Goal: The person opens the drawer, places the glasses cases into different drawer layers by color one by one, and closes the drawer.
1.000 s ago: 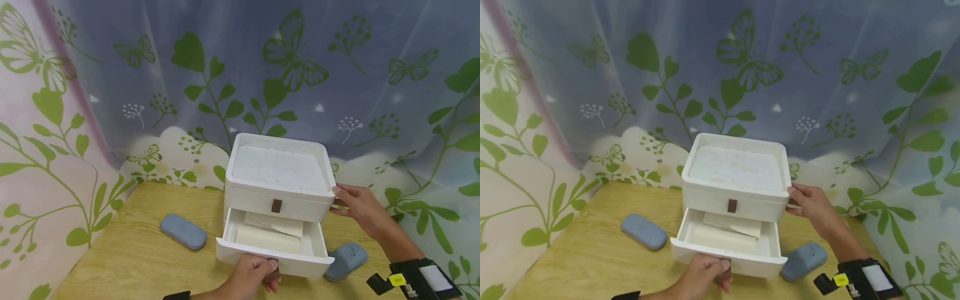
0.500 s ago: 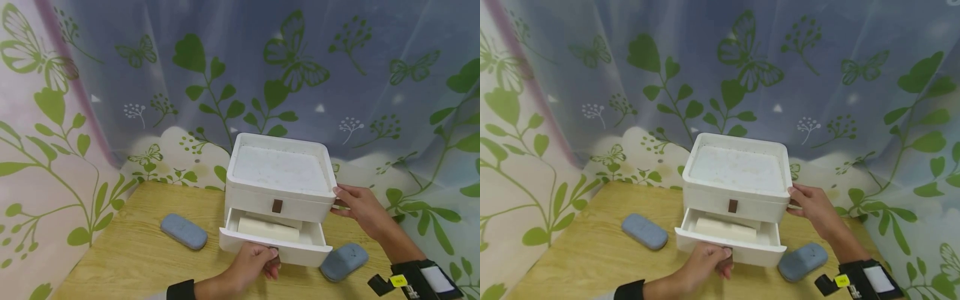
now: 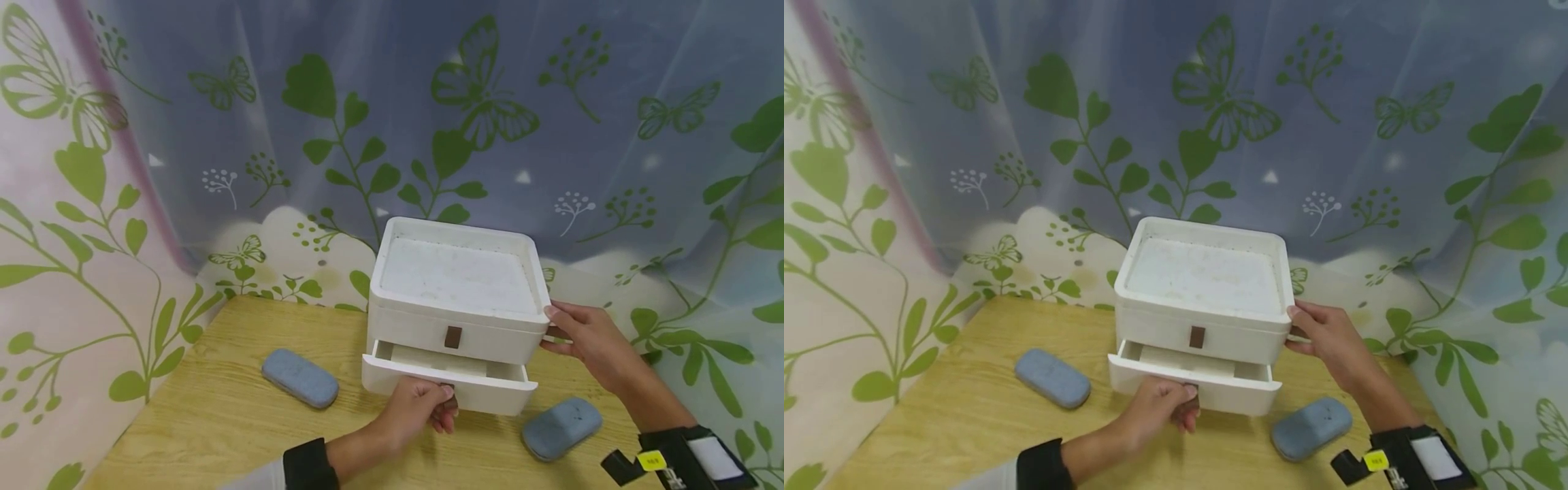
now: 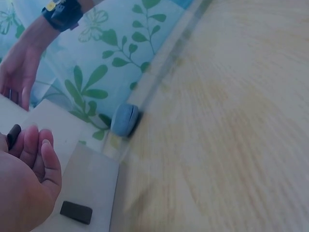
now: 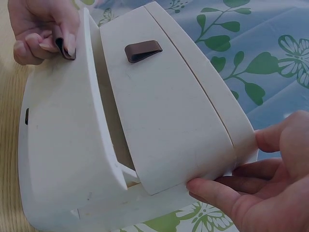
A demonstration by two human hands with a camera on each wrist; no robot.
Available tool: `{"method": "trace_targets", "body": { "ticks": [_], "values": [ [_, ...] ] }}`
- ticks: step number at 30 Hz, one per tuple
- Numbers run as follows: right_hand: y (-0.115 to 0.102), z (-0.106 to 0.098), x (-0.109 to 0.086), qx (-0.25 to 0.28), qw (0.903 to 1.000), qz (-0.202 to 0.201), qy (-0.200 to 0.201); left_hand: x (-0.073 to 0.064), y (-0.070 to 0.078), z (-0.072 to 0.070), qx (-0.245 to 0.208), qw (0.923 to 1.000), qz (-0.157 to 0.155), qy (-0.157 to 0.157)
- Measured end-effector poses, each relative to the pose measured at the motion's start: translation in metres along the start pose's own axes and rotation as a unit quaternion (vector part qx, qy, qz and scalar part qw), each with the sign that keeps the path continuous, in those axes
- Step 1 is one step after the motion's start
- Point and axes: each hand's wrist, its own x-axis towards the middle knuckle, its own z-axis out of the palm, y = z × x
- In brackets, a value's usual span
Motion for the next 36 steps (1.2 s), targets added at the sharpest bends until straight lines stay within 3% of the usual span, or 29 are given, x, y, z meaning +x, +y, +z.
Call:
{"method": "trace_targets", "body": {
  "ticks": [12, 27, 36],
  "values": [
    [0.001, 0.001, -0.001, 0.007, 1.0, 0.002, 0.002, 0.021, 0.003, -0.009, 0.014, 0.9999, -0.005, -0.004],
    [-0.001, -0.002, -0.002, 0.01, 0.9999, -0.008, -0.003, 0.037, 0.004, -0.013, 0.022, 0.9997, -0.006, 0.008],
    [-0.001, -0.001, -0.002, 0.007, 0.9999, -0.008, 0.0, 0.039, 0.004, -0.016, 0.032, 0.9994, -0.014, 0.006]
  ]
}}
